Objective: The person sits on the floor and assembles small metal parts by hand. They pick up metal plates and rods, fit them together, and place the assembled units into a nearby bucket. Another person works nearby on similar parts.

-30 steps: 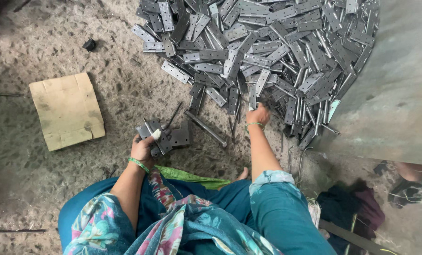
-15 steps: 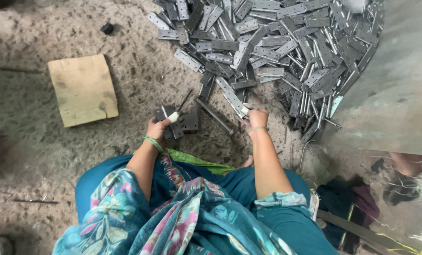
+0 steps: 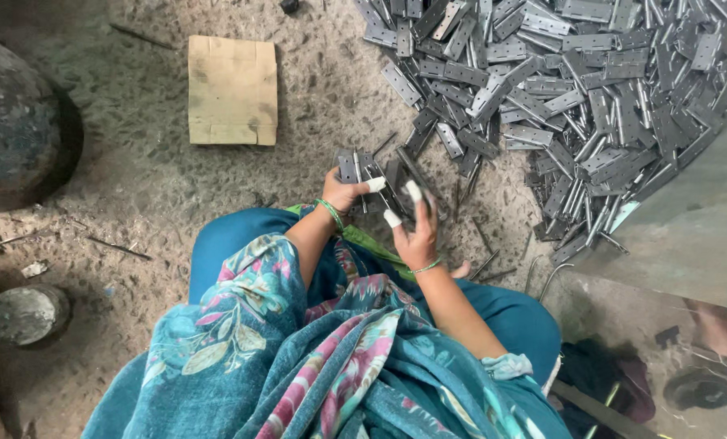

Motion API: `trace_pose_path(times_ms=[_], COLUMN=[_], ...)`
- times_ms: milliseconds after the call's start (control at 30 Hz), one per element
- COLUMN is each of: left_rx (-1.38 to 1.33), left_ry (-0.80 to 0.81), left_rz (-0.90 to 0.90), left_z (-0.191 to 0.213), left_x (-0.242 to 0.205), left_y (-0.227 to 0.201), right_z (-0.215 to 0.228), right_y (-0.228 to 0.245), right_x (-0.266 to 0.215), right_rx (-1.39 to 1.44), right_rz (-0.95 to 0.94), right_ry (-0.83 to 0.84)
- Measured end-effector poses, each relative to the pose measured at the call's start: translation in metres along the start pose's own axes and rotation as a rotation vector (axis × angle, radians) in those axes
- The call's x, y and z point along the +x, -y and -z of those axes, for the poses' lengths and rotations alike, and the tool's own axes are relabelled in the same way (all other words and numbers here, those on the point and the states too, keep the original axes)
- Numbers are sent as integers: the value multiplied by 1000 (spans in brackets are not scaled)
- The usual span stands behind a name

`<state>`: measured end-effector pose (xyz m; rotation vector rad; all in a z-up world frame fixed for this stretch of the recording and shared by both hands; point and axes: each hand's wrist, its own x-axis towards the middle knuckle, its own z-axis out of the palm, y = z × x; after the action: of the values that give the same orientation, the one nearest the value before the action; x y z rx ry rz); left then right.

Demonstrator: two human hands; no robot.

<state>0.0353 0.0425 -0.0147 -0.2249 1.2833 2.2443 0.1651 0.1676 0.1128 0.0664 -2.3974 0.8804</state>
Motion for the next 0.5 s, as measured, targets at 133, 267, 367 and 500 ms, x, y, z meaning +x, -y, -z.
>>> trace_pose_path(times_ms=[133, 267, 367, 500], left_rx=[61, 191, 218, 212], left_ry=[57, 16, 143, 179], left_rz=[-99, -47, -115, -125], left_z=[-9, -10, -7, -5], left_x=[-3, -4, -1, 5], left_y=[9, 22, 27, 25], right_z=[-1, -21, -35, -38], right_y=[-25, -56, -75, -100], right_x=[-16, -44, -60, -59], right_rx=[38, -146, -233, -102], right_rz=[-364, -171, -532, -364], right_ry=[159, 200, 257, 40])
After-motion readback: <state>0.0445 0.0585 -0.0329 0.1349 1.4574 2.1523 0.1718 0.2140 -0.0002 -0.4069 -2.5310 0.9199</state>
